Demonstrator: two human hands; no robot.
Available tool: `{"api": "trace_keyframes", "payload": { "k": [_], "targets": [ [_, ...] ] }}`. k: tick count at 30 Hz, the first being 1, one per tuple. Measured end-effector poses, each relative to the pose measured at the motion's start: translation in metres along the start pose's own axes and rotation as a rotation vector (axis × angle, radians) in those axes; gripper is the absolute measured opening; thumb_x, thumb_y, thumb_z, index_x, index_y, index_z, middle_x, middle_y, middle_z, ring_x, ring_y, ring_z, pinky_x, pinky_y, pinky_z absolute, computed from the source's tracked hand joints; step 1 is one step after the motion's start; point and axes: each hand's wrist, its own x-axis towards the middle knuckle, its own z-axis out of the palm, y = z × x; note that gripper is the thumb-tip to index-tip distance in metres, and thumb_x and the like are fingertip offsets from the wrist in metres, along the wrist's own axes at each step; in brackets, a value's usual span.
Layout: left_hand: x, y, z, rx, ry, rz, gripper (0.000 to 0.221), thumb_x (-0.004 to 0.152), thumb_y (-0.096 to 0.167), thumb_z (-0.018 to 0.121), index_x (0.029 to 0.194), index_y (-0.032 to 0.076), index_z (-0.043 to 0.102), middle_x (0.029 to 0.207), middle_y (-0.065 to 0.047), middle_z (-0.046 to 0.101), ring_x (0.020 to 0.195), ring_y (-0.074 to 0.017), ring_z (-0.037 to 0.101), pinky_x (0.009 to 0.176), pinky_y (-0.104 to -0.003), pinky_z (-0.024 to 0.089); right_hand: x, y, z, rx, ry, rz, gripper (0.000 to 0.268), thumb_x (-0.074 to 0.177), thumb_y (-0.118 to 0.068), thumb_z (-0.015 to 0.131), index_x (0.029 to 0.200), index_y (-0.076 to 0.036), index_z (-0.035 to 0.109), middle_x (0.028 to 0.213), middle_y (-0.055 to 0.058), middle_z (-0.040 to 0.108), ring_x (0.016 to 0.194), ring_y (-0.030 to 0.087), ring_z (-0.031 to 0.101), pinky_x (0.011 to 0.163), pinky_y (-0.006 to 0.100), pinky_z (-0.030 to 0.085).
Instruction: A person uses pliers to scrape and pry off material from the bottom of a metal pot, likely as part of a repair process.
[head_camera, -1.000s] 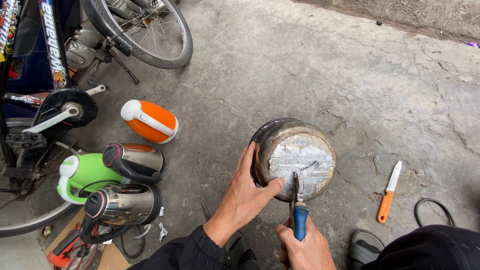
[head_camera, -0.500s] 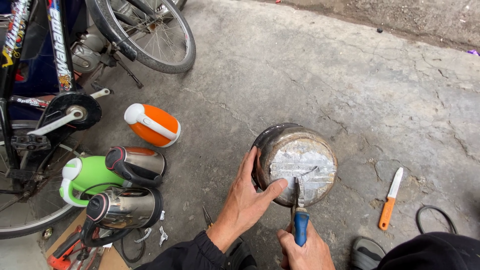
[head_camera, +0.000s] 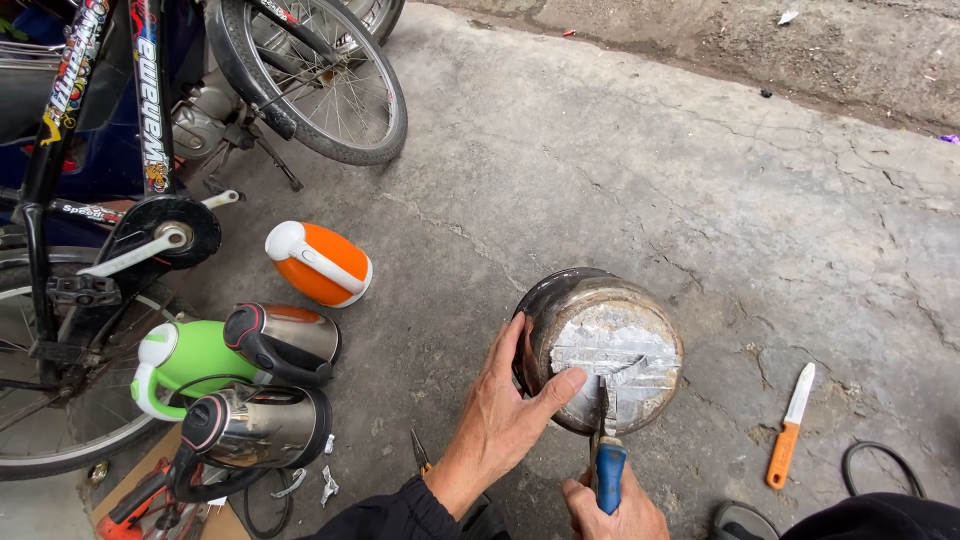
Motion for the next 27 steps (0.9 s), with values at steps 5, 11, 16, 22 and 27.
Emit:
{"api": "trace_keyframes", "payload": {
  "k": [5,11,16,22,27],
  "targets": [
    [-0.002,0.018,-0.008,-0.018,0.001,-0.117,0.124,0.074,0.084,0.062,0.176,0.022,0.028,0.183,0.000,0.035,0.166,-0.0202,0.038,0.130,-0.042,0.034,0.008,0.010,0.009,-0.047,0.061,-0.077,0.027,0.079,-0.052,0.072,0.089,-0.028,0.071,0.087,0.000,0.075,0.085,0.022,0.077,0.085,0.032,0.055],
    [0.009,0.037,-0.044,0.007,-0.061,-0.252,0.119,0.073,0.080,0.056,0.177,0.032,0.024,0.183,-0.008,0.033,0.166,-0.0319,0.039,0.130,-0.058,0.037,0.011,0.015,0.009,-0.158,0.048,-0.084,0.036,0.074,-0.061,0.067,0.092,-0.030,0.074,0.087,0.006,0.080,0.092,0.029,0.076,0.088,0.035,0.054],
    [0.021,0.023,-0.072,0.100,-0.122,-0.163,0.110,0.075,0.071,0.069,0.173,0.029,0.041,0.179,-0.002,0.045,0.161,-0.0256,0.048,0.124,-0.044,0.043,0.026,0.024,0.017,-0.254,-0.036,-0.070,0.043,0.076,-0.070,0.070,0.095,-0.032,0.076,0.084,0.003,0.075,0.086,0.021,0.074,0.086,0.032,0.053],
    [0.020,0.017,-0.073,0.132,-0.184,-0.222,0.121,0.071,0.073,0.072,0.175,0.025,0.033,0.182,-0.002,0.037,0.166,-0.0248,0.039,0.127,-0.048,0.040,0.055,0.054,0.044,-0.439,0.081,-0.206,0.043,0.080,-0.077,0.060,0.093,-0.036,0.067,0.075,0.000,0.064,0.072,0.020,0.065,0.074,0.033,0.049],
    [0.019,0.009,-0.067,0.233,-0.162,-0.277,0.123,0.068,0.083,0.062,0.175,0.029,0.036,0.180,-0.004,0.040,0.164,-0.0299,0.039,0.126,-0.051,0.038,0.061,0.059,0.050,-0.434,0.072,-0.233,0.043,0.084,-0.075,0.062,0.089,-0.033,0.063,0.073,0.002,0.057,0.069,0.021,0.061,0.072,0.035,0.047]
  ]
}}
